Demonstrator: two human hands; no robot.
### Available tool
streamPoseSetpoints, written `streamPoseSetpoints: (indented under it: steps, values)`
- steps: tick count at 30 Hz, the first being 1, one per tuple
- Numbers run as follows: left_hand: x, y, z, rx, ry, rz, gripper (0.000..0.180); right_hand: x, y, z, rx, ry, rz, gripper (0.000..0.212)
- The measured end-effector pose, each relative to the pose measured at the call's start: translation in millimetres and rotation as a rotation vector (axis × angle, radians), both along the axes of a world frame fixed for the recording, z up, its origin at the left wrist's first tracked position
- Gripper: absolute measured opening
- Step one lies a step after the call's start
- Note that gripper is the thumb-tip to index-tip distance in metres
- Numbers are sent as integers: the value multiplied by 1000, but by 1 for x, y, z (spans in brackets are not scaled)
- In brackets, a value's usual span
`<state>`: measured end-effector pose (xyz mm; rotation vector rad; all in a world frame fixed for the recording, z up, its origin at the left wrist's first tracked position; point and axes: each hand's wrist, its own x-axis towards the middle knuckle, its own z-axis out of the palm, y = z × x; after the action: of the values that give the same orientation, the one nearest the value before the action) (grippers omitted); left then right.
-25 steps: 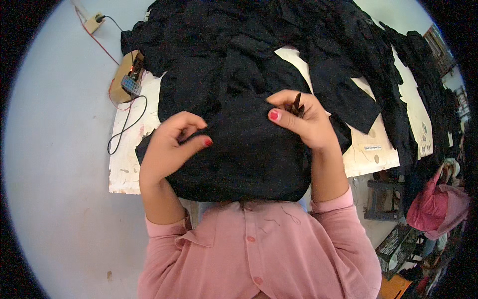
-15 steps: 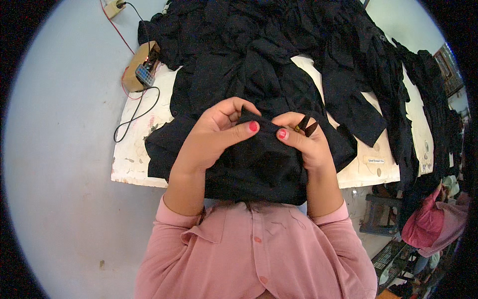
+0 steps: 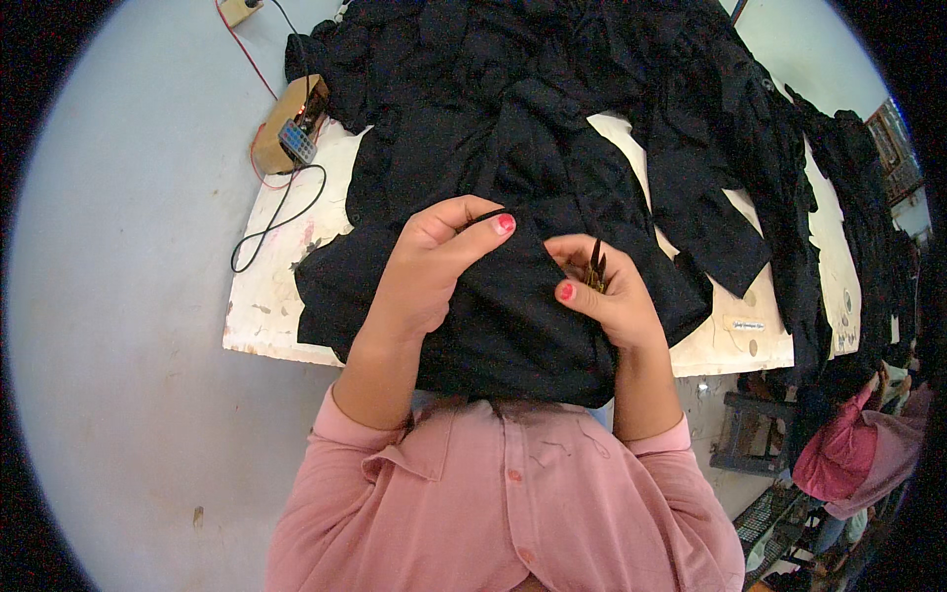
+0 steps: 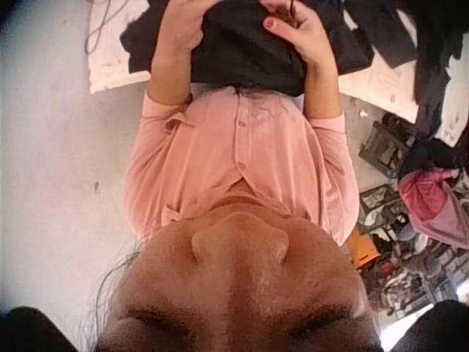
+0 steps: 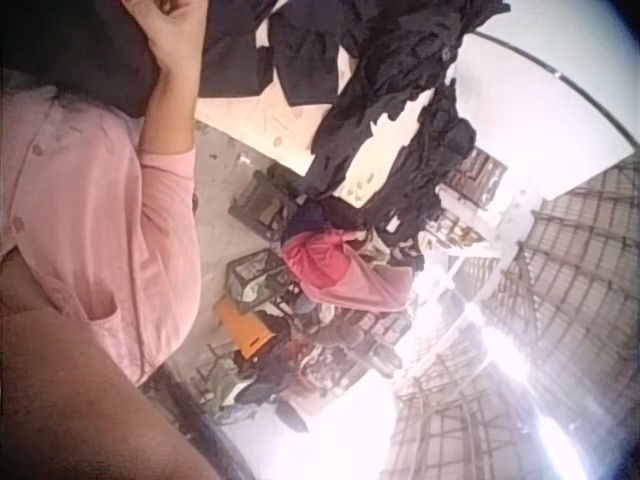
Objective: The person uses small scissors to cut threads and small pieces from a black fabric garment with white floral embroidery. They repeatedly lift, turn, and reposition the fabric to access different areas, then place the cut pieces aside on the table.
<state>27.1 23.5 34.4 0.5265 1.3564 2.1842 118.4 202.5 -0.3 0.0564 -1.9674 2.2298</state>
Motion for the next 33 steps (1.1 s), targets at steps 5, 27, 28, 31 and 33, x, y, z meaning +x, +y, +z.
streamPoseSetpoints:
  steps: [5,27,28,31,33]
  values:
    - [2,7,-8,-185,287,67,10,-3,-12,23,617,431,-418,32]
    - [7,6,-15,-101,157,99,15,-9,4,-6,616,330,-476,28]
    - [7,5,-15,-104,133,104,14,-7,2,-2,718,345,-477,31]
    - [8,6,-13,-103,81,112,12,8,-3,14,963,402,-472,45]
    - [9,8,-13,-98,68,115,12,6,-6,15,1078,560,-543,45]
